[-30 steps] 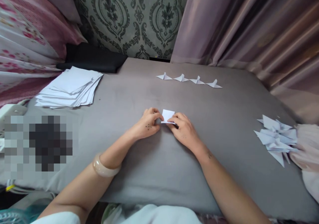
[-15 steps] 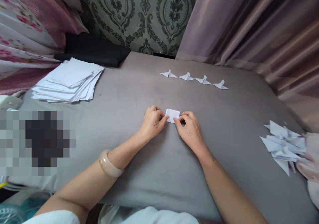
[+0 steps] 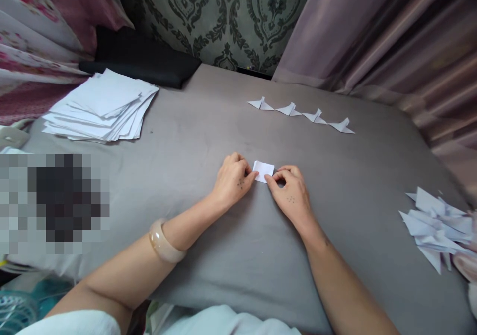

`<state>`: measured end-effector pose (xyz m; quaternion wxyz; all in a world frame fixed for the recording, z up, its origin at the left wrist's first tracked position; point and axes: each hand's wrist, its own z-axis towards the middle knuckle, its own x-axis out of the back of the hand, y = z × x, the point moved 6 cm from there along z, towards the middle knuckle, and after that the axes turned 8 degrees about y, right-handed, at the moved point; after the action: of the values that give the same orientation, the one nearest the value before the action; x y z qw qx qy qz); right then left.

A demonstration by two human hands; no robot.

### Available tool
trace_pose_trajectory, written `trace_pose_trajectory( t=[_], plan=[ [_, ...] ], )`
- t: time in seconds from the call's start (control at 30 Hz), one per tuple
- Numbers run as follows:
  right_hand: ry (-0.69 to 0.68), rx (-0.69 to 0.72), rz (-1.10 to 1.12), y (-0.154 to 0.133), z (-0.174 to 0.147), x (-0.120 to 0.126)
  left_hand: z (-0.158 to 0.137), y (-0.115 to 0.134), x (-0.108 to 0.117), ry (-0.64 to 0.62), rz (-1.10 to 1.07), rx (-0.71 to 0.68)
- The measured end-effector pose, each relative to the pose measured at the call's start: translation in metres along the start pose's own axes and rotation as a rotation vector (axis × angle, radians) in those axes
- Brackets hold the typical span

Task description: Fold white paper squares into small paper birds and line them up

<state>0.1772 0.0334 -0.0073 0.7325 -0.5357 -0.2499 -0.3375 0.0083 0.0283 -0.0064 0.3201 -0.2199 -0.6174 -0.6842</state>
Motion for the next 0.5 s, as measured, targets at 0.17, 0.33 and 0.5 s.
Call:
trace_pose_trajectory(
  t=[0.17, 0.33, 0.5],
  plan=[
    [-0.009, -0.004, -0.001, 0.0, 0.0, 0.0, -0.001, 0.0, 0.0, -0.012, 0.008, -0.016],
    [0.0, 0.0, -0.005, 0.0, 0.0, -0.001, -0.003, 0.0, -0.001, 0.001, 0.058, -0.094],
    [0.005, 0.022, -0.034, 0.0, 0.0, -0.001, -0.005, 0.01, 0.0, -0.043, 0.173, -0.22]
  ],
)
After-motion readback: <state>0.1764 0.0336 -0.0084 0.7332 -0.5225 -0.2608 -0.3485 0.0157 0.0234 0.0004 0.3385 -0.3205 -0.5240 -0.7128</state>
